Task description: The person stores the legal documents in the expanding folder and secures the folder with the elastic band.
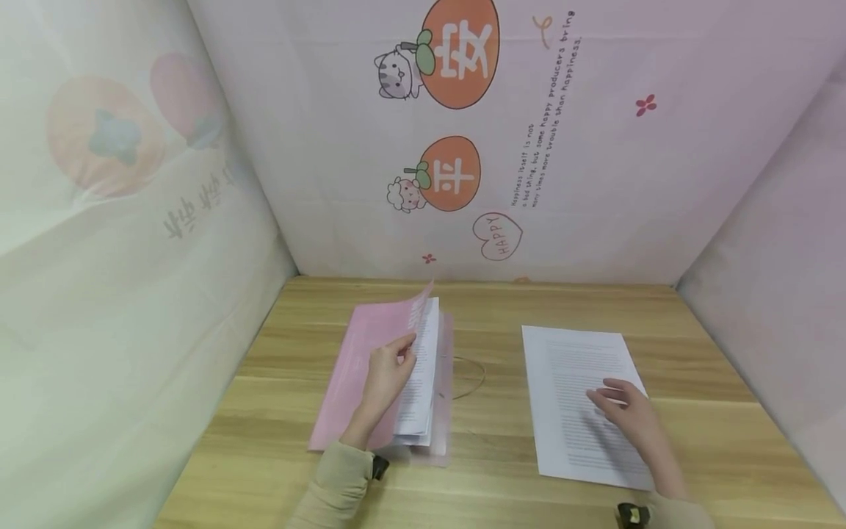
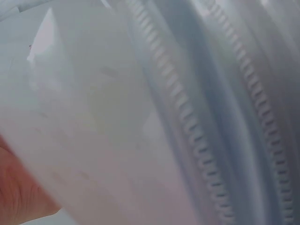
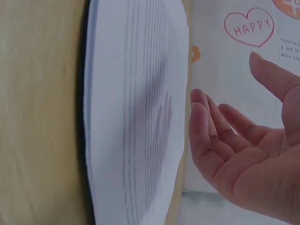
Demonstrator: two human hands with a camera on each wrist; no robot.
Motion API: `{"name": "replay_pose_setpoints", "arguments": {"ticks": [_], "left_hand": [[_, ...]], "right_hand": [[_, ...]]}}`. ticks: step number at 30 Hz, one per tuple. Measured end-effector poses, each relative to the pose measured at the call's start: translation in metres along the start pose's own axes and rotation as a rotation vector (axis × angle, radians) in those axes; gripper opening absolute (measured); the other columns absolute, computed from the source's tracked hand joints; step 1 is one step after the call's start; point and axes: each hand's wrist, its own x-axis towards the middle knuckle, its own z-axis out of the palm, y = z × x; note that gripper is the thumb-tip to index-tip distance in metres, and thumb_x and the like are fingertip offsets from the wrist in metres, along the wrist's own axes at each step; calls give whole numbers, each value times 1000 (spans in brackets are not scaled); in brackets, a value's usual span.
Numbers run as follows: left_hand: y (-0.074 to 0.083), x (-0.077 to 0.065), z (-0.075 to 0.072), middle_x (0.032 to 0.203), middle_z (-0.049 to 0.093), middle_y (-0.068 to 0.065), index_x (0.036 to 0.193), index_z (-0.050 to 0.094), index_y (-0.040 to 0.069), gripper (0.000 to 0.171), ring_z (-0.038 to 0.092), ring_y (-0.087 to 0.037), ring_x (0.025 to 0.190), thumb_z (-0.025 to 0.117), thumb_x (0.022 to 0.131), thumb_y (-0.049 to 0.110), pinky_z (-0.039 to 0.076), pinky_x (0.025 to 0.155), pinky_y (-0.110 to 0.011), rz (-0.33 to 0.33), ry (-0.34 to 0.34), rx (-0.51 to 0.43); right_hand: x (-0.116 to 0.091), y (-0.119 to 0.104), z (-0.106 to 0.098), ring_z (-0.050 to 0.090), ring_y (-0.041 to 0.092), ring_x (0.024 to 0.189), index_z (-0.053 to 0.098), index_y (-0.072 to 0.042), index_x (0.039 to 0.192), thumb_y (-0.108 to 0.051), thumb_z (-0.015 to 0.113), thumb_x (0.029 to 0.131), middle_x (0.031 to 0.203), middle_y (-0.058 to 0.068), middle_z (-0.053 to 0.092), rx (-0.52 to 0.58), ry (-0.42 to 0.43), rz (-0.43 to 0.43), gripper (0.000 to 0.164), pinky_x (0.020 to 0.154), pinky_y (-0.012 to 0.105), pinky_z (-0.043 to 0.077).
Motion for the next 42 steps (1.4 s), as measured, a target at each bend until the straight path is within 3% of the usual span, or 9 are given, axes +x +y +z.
{"name": "replay_pose_setpoints", "arguments": {"ticks": [5,10,14,20,27,33,36,39,42], "left_hand": [[-1,1,0,109,74,-22,117,69,-7,34,73,-32,94,57,85,-3,59,68,-28,3,0,2],[-1,1,0,109,73,-24,117,68,-8,34,73,-34,95,56,85,-4,53,58,-20,6,-9,-21],[-1,1,-1,109,73,-24,116,69,-8,34,73,-34,95,57,85,-4,59,66,-26,11,-1,-12],[-1,1,-1,109,74,-22,116,69,-7,34,73,-33,95,57,85,-3,61,76,-36,2,1,-5],[-1,1,-3,109,73,-24,117,68,-7,34,73,-34,95,56,85,-4,52,57,-19,-2,-5,-17],[-1,1,-3,110,73,-24,117,68,-8,34,73,-34,95,56,86,-4,53,61,-20,-2,-5,-19],[-2,1,-3,110,73,-24,117,68,-8,34,73,-34,95,56,85,-4,57,66,-26,1,-5,-20],[-2,1,-3,110,73,-24,117,68,-8,34,73,-33,95,56,85,-4,57,66,-22,0,-6,-19],[-2,1,-3,110,72,-25,117,68,-8,35,73,-34,94,55,85,-5,46,50,-12,-4,-7,-32]], "right_hand": [[-2,11,-8,51,51,128,29,12,147,-49,55,97,142,38,47,16,-12,41,83,84,31,59],[-5,17,-15,47,51,131,27,13,148,-53,54,96,144,37,44,-27,-7,80,88,96,46,53],[-5,20,-19,43,52,133,23,14,148,-56,54,95,146,39,39,-69,1,116,93,103,59,43],[-7,25,-22,47,54,129,27,17,145,-54,59,92,141,42,42,-132,66,104,94,100,61,44],[-8,29,-25,49,56,123,28,18,143,-52,62,91,138,45,42,-192,100,99,94,97,62,45],[-8,35,-25,47,60,119,35,19,139,-51,69,86,135,45,43,-281,149,89,94,93,63,44],[-8,38,-26,47,62,115,39,21,134,-51,75,80,131,46,45,-346,146,75,97,88,63,45],[-9,39,-26,48,63,110,41,22,130,-54,78,74,125,48,48,-398,124,77,102,85,63,46],[-9,37,-26,47,63,109,39,23,131,-58,78,72,123,49,46,-421,105,100,107,86,64,45]]}}
